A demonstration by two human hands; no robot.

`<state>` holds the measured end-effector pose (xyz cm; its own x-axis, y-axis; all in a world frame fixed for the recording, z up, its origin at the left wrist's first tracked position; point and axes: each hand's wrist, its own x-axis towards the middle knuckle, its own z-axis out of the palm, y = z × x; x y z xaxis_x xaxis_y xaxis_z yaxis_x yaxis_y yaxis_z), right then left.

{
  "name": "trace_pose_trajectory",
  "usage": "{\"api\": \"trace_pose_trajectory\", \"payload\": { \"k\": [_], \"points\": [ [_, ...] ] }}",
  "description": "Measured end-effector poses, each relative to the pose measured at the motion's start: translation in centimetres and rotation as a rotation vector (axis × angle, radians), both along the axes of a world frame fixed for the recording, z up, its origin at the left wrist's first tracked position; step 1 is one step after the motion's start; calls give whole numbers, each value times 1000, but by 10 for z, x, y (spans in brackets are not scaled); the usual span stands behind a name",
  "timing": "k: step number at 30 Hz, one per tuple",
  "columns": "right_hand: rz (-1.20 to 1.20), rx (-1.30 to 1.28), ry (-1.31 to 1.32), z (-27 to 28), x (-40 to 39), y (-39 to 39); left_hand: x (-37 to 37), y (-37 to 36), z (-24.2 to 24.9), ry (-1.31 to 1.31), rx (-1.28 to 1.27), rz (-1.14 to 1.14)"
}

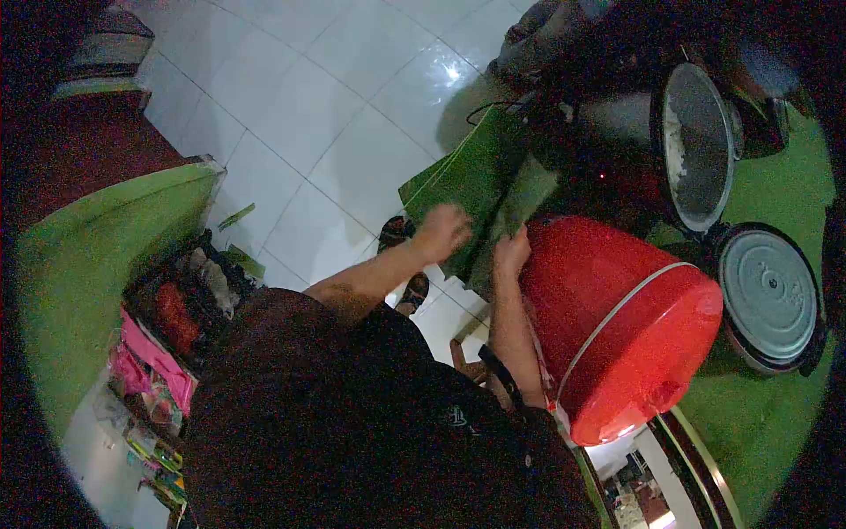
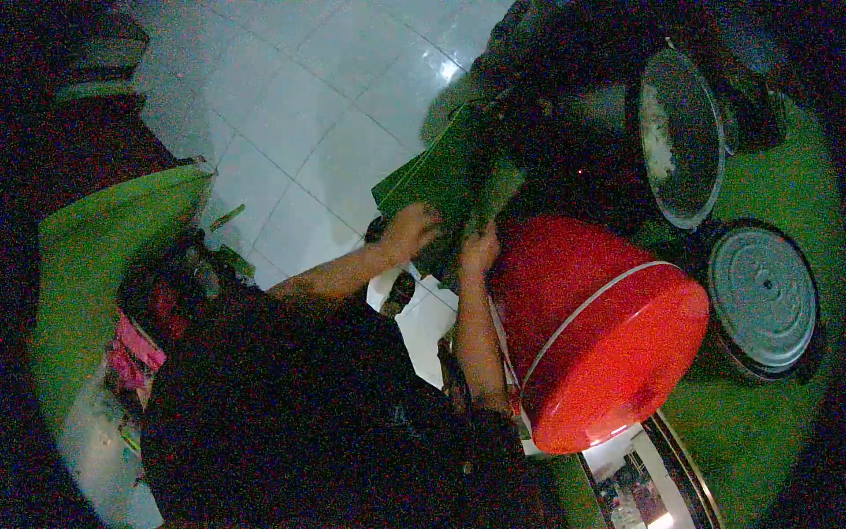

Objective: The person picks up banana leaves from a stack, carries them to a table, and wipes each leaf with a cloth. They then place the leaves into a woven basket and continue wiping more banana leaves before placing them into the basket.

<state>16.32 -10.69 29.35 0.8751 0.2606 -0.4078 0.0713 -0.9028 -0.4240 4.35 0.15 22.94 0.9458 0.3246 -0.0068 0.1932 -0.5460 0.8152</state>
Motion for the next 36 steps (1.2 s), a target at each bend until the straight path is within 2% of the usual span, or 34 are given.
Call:
{"api": "trace_pose_trajectory", "payload": {
  "k": [1,3,4,6,10,13,15,19,21,24,27,28,30,32,34,36],
  "points": [
    [1,-6,2,-1,-4,-7,1,13,-9,102,40,225],
    [29,267,-146,-10,-15,-26,8,37,-33,159,216,433],
    [36,263,-141,-16,-22,-35,12,45,-39,164,212,439],
    [31,204,-122,-22,-36,-55,17,56,-45,375,-52,394],
    [118,146,-252,-10,-72,-79,29,59,-58,414,-69,374],
    [75,66,-114,17,-94,-81,34,56,-50,386,-11,386],
    [-40,94,136,53,-99,-70,38,48,-45,425,23,465],
    [-36,108,197,55,-111,-93,42,37,-35,397,74,467],
    [-55,-11,200,54,-117,-102,44,31,-31,334,31,375],
    [32,1,91,51,-120,-110,47,23,-47,223,-105,392],
    [-4,60,86,56,-121,-107,51,25,-36,263,-194,363],
    [-3,60,85,55,-121,-109,53,29,-21,262,-194,364],
    [6,118,34,51,-120,-110,60,35,16,426,-451,265],
    [-6,112,58,73,-112,-93,52,18,28,85,-91,-43],
    [-16,112,77,71,-107,-93,40,8,68,-54,-181,-243],
    [143,-8,-204,45,-106,-114,17,-1,107,-102,-134,-237]
  ]
}}
